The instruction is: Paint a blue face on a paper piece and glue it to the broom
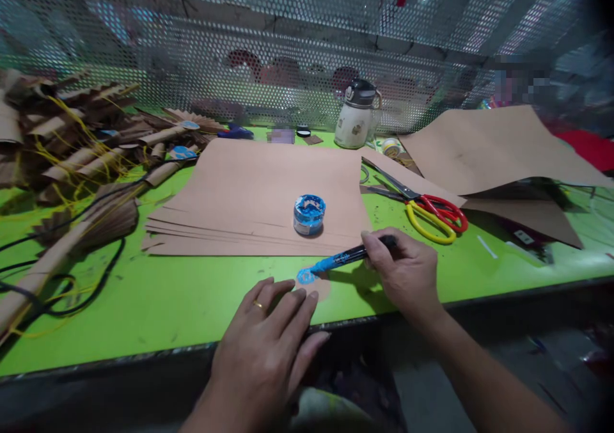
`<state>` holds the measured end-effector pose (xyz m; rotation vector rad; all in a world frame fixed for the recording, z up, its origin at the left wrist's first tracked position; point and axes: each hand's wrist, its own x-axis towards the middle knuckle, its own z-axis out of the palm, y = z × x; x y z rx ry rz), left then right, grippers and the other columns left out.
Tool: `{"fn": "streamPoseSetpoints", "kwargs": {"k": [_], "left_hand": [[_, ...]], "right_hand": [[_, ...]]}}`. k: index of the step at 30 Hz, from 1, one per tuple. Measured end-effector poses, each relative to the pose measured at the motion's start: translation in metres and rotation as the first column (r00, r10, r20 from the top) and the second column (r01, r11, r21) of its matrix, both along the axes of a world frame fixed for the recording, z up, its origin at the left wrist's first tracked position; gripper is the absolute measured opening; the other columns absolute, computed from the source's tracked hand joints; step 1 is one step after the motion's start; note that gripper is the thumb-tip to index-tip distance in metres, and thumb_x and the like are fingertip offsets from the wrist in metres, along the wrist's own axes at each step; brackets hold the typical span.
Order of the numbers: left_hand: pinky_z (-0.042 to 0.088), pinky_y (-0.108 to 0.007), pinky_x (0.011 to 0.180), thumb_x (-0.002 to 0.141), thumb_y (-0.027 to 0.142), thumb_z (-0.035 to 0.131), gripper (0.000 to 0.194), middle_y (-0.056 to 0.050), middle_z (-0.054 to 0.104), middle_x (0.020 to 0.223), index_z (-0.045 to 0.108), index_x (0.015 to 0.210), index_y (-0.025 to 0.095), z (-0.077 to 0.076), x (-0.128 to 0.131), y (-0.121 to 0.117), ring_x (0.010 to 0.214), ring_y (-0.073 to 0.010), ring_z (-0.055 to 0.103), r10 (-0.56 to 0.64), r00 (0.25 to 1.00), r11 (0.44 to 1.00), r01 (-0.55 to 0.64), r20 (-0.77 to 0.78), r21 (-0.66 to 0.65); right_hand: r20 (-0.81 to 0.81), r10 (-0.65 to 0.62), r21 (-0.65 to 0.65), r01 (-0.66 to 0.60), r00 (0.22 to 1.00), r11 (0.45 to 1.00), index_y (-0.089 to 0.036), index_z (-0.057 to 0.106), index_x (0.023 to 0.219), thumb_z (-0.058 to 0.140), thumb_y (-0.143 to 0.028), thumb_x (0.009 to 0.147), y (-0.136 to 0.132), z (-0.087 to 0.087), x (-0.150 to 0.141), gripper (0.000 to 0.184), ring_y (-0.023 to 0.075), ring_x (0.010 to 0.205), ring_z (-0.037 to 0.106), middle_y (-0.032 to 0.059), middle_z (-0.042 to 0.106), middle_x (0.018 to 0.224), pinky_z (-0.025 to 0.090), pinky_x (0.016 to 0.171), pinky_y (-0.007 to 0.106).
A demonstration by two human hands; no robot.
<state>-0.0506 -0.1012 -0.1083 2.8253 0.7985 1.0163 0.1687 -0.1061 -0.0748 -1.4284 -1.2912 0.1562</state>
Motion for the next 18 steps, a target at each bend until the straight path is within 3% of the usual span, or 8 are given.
{"fn": "streamPoseSetpoints", "kwargs": {"k": [4, 11, 18], "left_hand": [[0.048, -0.049, 0.094, 0.092, 0.024, 0.062, 0.032, -0.009, 0.07, 0.11, 0.064, 0.122, 0.011, 0.001, 0.0, 0.0, 0.108, -0.0287, 0.056, 0.002, 1.0, 1.0, -0.002, 0.006, 0.009], [0.049, -0.051, 0.093, 0.091, 0.022, 0.064, 0.034, -0.011, 0.069, 0.111, 0.063, 0.122, 0.009, 0.0, -0.001, 0.0, 0.108, -0.0298, 0.056, -0.002, 1.0, 1.0, 0.002, -0.002, -0.002], [0.049, -0.051, 0.094, 0.09, 0.023, 0.065, 0.034, -0.011, 0.069, 0.11, 0.064, 0.121, 0.008, 0.001, 0.0, 0.001, 0.108, -0.0297, 0.055, -0.007, 1.0, 1.0, 0.007, 0.002, -0.004]], "right_hand": [[0.003, 0.02, -0.016, -0.02, 1.0, 1.0, -0.016, 0.062, 0.06, 0.068, -0.035, 0.085, -0.001, 0.001, 0.001, 0.032, 0.0071, 0.041, 0.041, -0.0056, 0.05, 0.045, 0.034, 0.042, 0.02], [-0.129, -0.066, -0.031, 0.063, 0.989, 0.998, -0.017, 0.062, 0.061, 0.069, -0.037, 0.084, -0.004, -0.001, 0.002, 0.032, 0.0087, 0.042, 0.044, -0.0045, 0.052, 0.046, 0.036, 0.044, 0.022], [-0.457, 0.055, -0.058, -0.092, 0.888, 0.994, -0.016, 0.076, 0.08, 0.071, -0.041, 0.085, -0.007, -0.003, 0.014, 0.025, 0.0119, 0.047, 0.055, 0.0005, 0.064, 0.057, 0.045, 0.047, 0.025]]}}
